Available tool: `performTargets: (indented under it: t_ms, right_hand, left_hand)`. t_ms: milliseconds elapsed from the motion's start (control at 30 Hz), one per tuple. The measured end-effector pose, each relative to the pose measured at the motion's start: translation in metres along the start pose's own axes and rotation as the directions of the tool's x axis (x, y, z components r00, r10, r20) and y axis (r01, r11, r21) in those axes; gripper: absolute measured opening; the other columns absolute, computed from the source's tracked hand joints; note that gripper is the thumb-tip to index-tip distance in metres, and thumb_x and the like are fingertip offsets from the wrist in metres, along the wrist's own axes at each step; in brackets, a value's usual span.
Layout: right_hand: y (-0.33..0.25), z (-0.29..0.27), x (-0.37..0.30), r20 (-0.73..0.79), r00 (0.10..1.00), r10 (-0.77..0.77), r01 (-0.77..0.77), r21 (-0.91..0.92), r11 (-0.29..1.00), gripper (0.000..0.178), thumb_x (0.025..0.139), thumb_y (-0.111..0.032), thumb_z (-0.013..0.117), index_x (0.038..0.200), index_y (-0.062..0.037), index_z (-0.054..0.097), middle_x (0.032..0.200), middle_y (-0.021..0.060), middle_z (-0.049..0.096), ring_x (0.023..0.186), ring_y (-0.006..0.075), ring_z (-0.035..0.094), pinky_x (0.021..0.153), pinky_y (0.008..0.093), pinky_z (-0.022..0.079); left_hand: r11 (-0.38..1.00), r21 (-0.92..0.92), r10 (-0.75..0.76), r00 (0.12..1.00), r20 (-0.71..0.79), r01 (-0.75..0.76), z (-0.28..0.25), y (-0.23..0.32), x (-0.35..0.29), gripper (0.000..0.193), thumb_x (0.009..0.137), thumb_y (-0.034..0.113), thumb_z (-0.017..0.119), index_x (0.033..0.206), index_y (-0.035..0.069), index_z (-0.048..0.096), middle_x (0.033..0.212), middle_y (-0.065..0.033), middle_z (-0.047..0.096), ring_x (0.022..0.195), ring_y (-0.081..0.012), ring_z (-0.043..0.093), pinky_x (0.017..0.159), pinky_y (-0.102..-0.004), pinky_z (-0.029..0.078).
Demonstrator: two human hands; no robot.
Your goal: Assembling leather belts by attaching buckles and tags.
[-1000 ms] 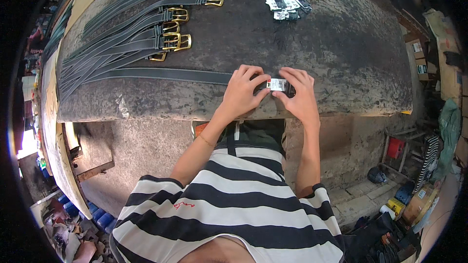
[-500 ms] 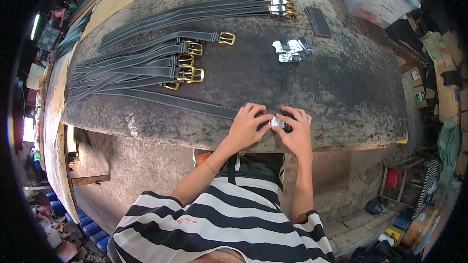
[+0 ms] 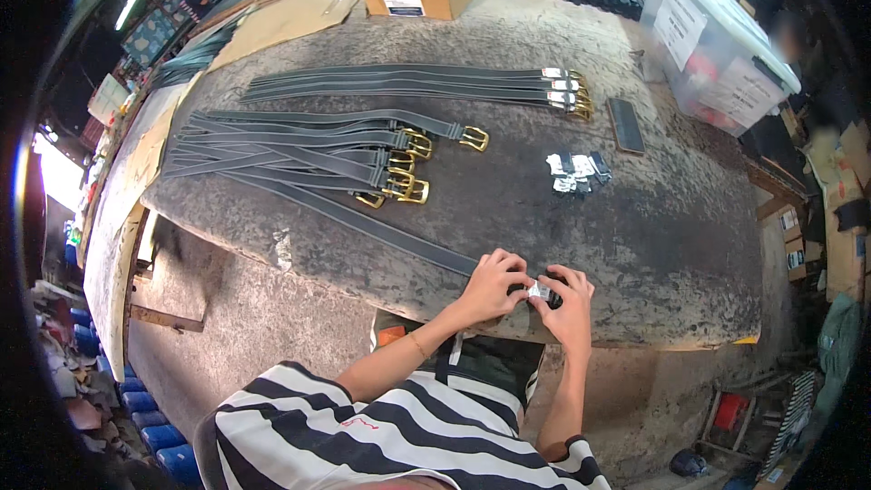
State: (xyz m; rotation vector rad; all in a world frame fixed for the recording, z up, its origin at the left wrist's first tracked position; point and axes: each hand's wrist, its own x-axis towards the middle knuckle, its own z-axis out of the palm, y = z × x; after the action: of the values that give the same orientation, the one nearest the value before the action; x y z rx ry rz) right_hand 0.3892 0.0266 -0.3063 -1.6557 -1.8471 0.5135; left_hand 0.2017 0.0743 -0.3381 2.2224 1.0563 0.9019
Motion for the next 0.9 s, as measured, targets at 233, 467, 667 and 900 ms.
performTargets:
  t_ms: [233,467,667,900]
  right_hand:
    - [-0.001,-0.007,0.006,-0.015,0.999,-0.03,0.029,-0.008,1.0,0.039,0.065,-0.01,0.083,0.103,-0.0057,0.074,0.122,0.0083,0.065,0.117,0.0296,0.056,0.102,0.0433,0.039]
    - [0.008,0.001,-0.002,-0.031,0.998,-0.048,0.048,-0.003,0.999,0.035,0.07,-0.014,0.079,0.103,-0.0066,0.071,0.12,0.0089,0.065,0.117,0.0302,0.056,0.104,0.0449,0.038]
    - [0.002,0.002,-0.002,-0.056,0.997,-0.043,0.043,0.007,0.999,0.031,0.071,-0.011,0.079,0.101,-0.0067,0.071,0.119,0.0082,0.065,0.117,0.0299,0.056,0.104,0.0441,0.037]
    - [0.009,0.0,0.001,-0.02,0.999,-0.043,0.043,0.014,0.999,0.032,0.071,-0.013,0.079,0.102,-0.0059,0.072,0.12,0.0086,0.065,0.117,0.03,0.055,0.105,0.0452,0.036]
  left_hand:
    - [0.999,-0.03,-0.028,1.0,0.013,0.028,0.003,-0.002,0.011,0.018,0.072,0.02,0.079,0.089,0.015,0.078,0.102,-0.0009,0.063,0.106,-0.0253,0.055,0.088,-0.0403,0.041]
    - [0.997,-0.023,-0.068,0.998,-0.003,0.068,0.005,0.003,0.005,0.032,0.075,0.024,0.077,0.105,0.013,0.073,0.103,-0.0028,0.065,0.106,-0.0271,0.055,0.086,-0.0408,0.042]
    - [0.998,-0.004,-0.07,0.998,0.004,0.07,0.005,0.004,0.003,0.021,0.082,0.027,0.075,0.096,0.012,0.074,0.102,-0.003,0.063,0.108,-0.0258,0.053,0.088,-0.0409,0.041]
    - [0.999,0.001,-0.033,0.997,0.063,0.033,-0.003,0.001,0.005,0.026,0.081,0.028,0.077,0.102,0.012,0.074,0.109,-0.0036,0.061,0.112,-0.0266,0.052,0.093,-0.0413,0.041]
